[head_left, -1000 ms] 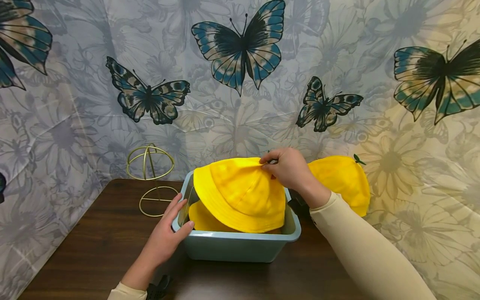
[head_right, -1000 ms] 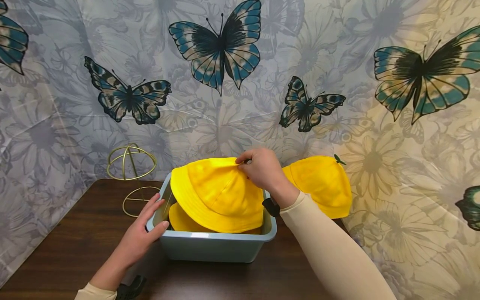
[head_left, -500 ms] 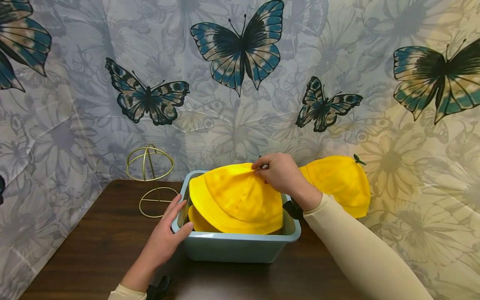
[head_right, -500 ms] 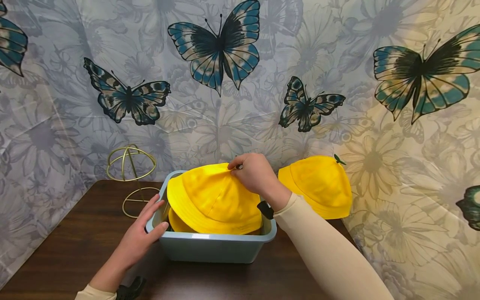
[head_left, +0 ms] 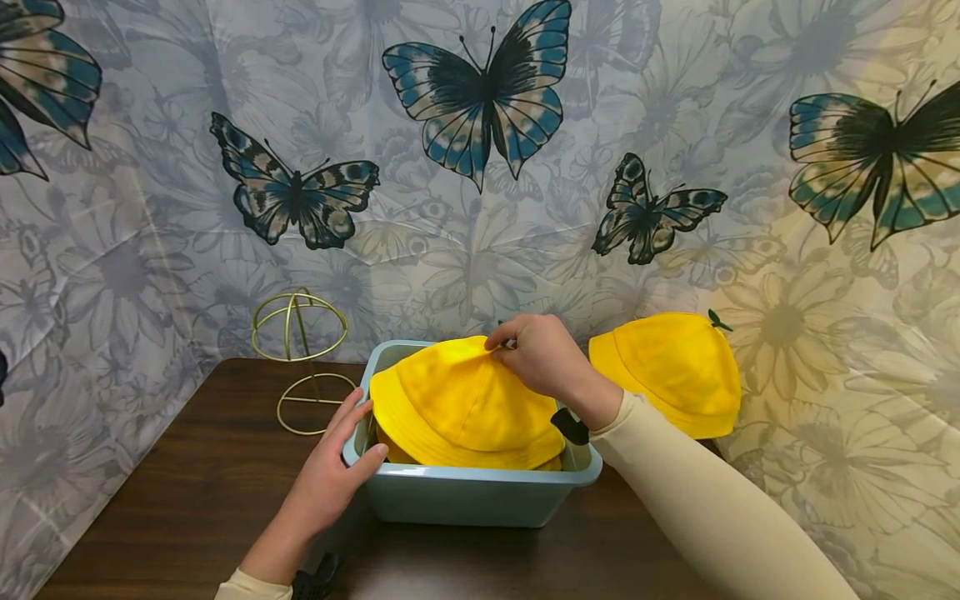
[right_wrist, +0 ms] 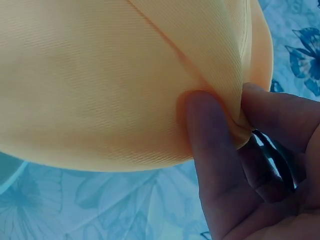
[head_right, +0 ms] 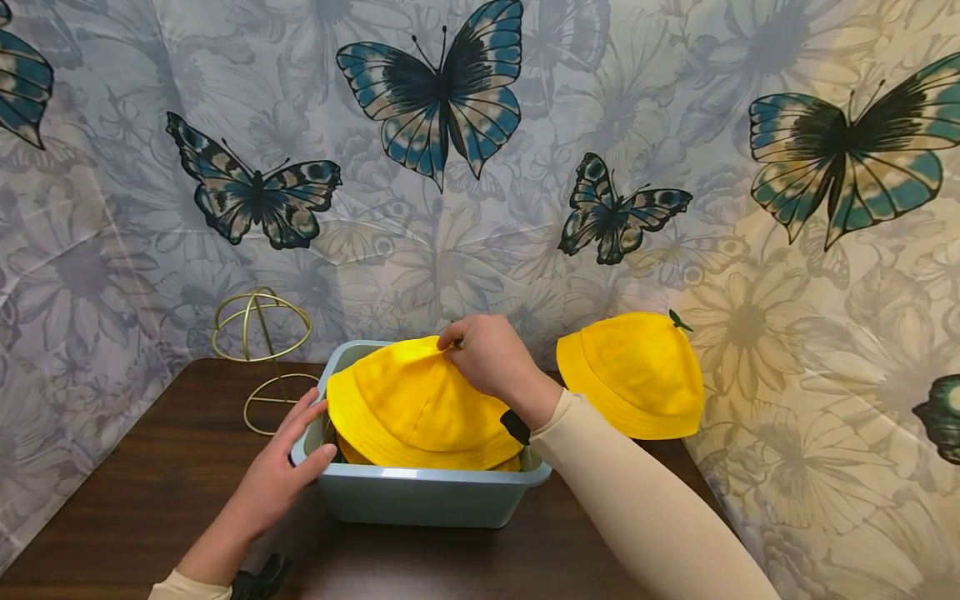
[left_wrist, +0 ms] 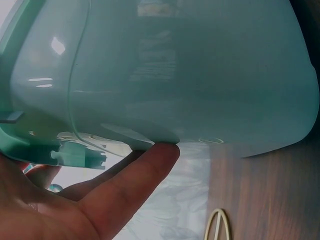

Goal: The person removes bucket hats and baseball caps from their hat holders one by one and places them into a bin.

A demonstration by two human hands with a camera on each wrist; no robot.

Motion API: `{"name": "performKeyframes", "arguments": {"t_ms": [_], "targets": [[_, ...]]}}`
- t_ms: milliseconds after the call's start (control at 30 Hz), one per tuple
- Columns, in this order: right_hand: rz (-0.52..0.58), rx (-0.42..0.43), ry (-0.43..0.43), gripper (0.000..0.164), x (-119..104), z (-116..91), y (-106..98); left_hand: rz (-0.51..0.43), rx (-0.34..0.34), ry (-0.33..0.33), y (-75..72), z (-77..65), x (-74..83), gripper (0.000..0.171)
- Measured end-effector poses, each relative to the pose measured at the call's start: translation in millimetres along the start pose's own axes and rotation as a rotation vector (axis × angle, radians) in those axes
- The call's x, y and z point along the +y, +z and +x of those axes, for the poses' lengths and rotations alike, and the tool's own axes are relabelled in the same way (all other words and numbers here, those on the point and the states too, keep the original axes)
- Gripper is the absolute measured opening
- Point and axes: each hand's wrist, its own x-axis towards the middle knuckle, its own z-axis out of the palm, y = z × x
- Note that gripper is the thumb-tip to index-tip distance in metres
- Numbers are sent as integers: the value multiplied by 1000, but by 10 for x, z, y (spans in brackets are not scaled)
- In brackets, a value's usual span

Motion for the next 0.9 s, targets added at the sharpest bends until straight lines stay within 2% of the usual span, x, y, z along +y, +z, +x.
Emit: {"name": "performKeyframes", "arguments": {"t_ms": [233, 433, 900], "targets": [[-25, -30, 19, 12, 22, 5, -39, -1, -7, -9, 0, -1, 7, 62], [-54, -87, -45, 12, -12, -1, 49, -2, 5, 6, 4, 3, -14, 62], [-65, -102, -90, 12, -73, -2, 221, -5, 7, -2, 0, -10, -3, 63]]}}
